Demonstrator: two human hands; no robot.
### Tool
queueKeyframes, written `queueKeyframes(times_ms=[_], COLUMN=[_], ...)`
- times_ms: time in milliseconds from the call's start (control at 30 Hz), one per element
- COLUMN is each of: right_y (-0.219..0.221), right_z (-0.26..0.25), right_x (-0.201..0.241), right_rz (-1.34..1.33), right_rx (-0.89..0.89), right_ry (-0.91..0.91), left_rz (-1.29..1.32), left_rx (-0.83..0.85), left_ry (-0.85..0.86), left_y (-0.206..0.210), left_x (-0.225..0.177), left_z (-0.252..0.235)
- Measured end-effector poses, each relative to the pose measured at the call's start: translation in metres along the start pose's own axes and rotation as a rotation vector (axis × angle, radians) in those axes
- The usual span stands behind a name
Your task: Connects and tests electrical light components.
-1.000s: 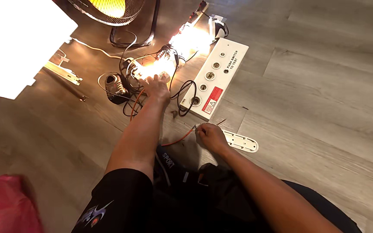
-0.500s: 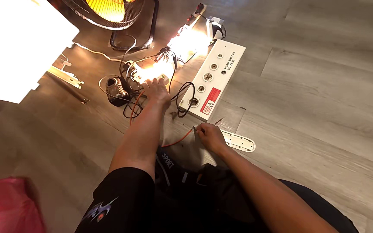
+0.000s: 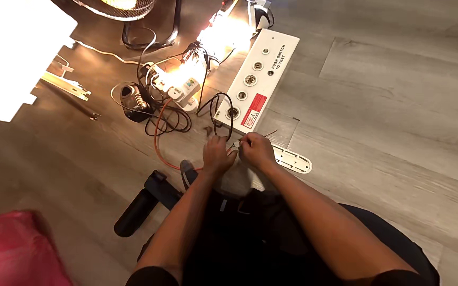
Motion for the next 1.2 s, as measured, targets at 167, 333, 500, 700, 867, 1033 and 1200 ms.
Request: queueKeyframes(times_ms=[167,333,500,700,867,1033,1200], right_y=[-0.002,0.002,-0.003,-0.001,-0.001,0.0,-0.001], right_z=[0.0,0.001,0.002,0.0,0.002,0.003,0.003], right_x=[0.0,-0.003,-0.004,-0.005,-0.003,0.0,-0.001], right_rz=[-0.023,-0.054,-0.029,0.006,0.086,0.131,0.138], right_rx=[-0.003,0.0,-0.014,-0.046,-0.08,-0.077,-0.09], right_ry=[0.005,0.021,0.017,-0.062,-0.134,-0.141,-0.146], left_rz=[0.066,0.032,0.387,0.777,0.763,0.737,0.712], left_rx=[-0.226,-0.093,0.048,0.178,0.239,0.227,0.174], left_ry=[0.009,0.138,-0.098,-0.252,-0.215,-0.217,-0.206], left_y=[-0.006,0.014,0.004,-0.001,0.007,0.007,0.012], left_x=[-0.006,-0.015,0.004,0.022,0.016,0.014,0.016], left_z=[0.01,0.004,0.0,-0.01,-0.011,-0.008,-0.01])
Point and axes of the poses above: each hand's wrist, its own z-axis away from the middle knuckle, its own y-axis out of the palm, x = y × z, the point moved 5 cm from there along -z, towards the middle knuckle
